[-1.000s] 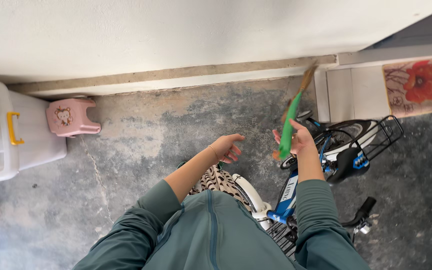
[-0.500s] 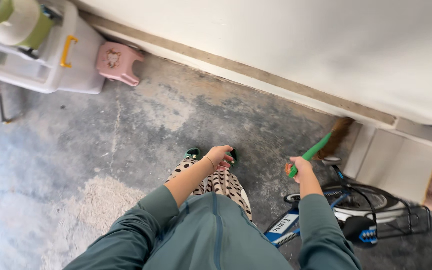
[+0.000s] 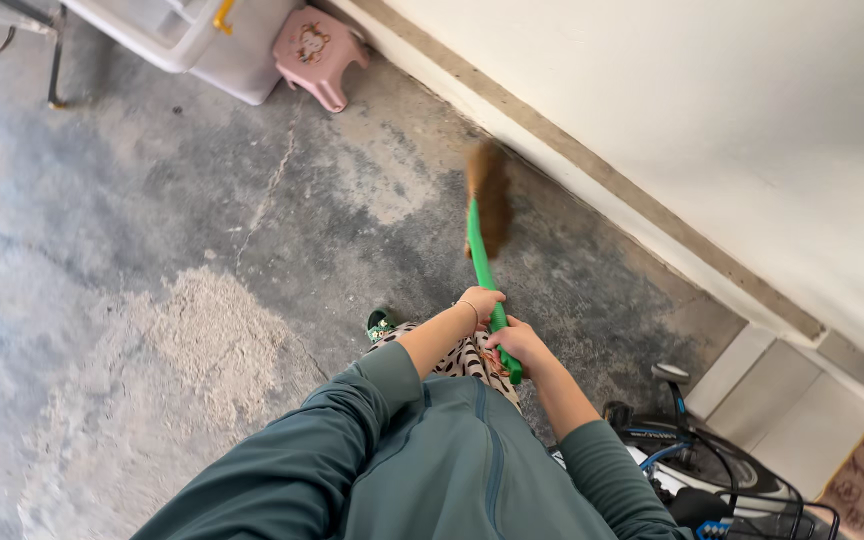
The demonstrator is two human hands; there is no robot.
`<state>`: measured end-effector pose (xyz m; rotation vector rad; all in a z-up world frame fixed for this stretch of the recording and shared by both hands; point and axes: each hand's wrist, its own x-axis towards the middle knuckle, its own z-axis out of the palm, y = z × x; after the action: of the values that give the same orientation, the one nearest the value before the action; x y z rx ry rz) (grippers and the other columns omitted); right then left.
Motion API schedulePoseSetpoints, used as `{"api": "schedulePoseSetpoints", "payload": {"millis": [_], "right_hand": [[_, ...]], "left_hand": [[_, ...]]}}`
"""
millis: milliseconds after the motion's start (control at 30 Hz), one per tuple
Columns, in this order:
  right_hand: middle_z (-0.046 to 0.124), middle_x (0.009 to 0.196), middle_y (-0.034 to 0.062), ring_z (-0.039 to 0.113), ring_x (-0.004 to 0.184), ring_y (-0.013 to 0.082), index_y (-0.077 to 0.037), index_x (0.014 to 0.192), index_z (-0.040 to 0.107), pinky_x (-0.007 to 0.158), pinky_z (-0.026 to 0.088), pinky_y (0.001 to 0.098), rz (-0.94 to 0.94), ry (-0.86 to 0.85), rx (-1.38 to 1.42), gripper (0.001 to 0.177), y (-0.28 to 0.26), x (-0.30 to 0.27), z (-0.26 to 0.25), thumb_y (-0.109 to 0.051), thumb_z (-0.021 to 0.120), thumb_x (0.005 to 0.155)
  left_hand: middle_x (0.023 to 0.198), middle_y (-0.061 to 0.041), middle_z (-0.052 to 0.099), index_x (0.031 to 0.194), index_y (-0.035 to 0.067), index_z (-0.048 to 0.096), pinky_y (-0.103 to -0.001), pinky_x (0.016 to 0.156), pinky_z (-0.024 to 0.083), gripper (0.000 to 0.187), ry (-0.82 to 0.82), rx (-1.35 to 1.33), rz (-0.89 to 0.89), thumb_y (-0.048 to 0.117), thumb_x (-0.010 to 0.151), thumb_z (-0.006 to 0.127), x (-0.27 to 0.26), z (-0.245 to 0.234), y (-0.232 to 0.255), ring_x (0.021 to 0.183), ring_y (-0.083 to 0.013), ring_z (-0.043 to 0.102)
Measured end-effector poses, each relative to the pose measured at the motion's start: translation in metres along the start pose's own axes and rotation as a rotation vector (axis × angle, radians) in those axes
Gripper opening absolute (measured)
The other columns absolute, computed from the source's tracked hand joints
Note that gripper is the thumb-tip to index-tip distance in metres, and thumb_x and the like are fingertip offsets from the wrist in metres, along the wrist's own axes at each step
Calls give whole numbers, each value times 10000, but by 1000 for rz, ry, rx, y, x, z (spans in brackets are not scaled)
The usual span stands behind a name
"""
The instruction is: The person sweeps dirt and debris from a concrete floor into a blue dustpan using a broom and empties the collected material into a white bucket.
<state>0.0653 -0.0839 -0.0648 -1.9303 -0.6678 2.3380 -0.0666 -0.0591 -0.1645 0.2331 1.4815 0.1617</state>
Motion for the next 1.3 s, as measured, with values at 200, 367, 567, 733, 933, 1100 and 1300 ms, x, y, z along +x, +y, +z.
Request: {"api": "schedulePoseSetpoints", "payload": {"millis": [200,367,567,733,933,1100,1300], "right_hand": [[701,818,145,588,548,168,-113,1432,568,455,453,339,23,163,-264,725,-52,-56,-30,84,711,749],[691,832,173,633,536,224,-73,1422,549,454,479,384,-125,328,-450,744,-71,-65,-39,124,712,723],[625,678,156,613,522,247,15,1183,556,451,482,419,-155,373,-649,447,-115,40,16,115,669,763],[627,692,164,632,533,259,54,1135,556,459,517,434,-46,198,-604,422,-77,92,120,130,677,738],[725,776,124,657,563,184,-31,1311,596,499,537,338,-105,2,-538,534,-40,108,174,82,644,791],[610,748,107,560,494,128,-118,1482,448,394,442,278,52,-94,-390,737,-58,71,126,103,636,804],[593,770,88,503,494,113,-113,1395,496,383,409,292,64,-64,-187,605,-41,-8,27,36,608,820]], "left_hand": [[1347,-114,634,1422,133,589,-425,807,561,537,-51,-150,52,400,956,611,-25,-22,-10,1004,-278,688],[1380,-97,635,1499,170,486,-406,760,549,593,-121,-349,88,428,972,568,-43,-60,-20,948,-248,685],[1345,-102,671,1473,138,534,-402,714,540,578,-29,-597,75,416,967,566,-47,-122,-71,846,-238,682],[1306,-117,670,1461,146,535,-383,672,561,539,30,-706,47,397,984,555,-57,-152,-104,832,-234,702],[1266,-114,705,1361,156,653,-362,654,521,482,-5,-773,112,401,959,548,-84,-172,-106,847,-219,720],[1316,-91,646,1418,164,582,-386,721,555,500,12,-727,136,399,977,588,-86,-179,-87,900,-231,700],[1293,-100,667,1462,137,526,-383,685,553,529,-53,-698,148,370,989,571,-67,-187,-95,866,-236,693]]}}
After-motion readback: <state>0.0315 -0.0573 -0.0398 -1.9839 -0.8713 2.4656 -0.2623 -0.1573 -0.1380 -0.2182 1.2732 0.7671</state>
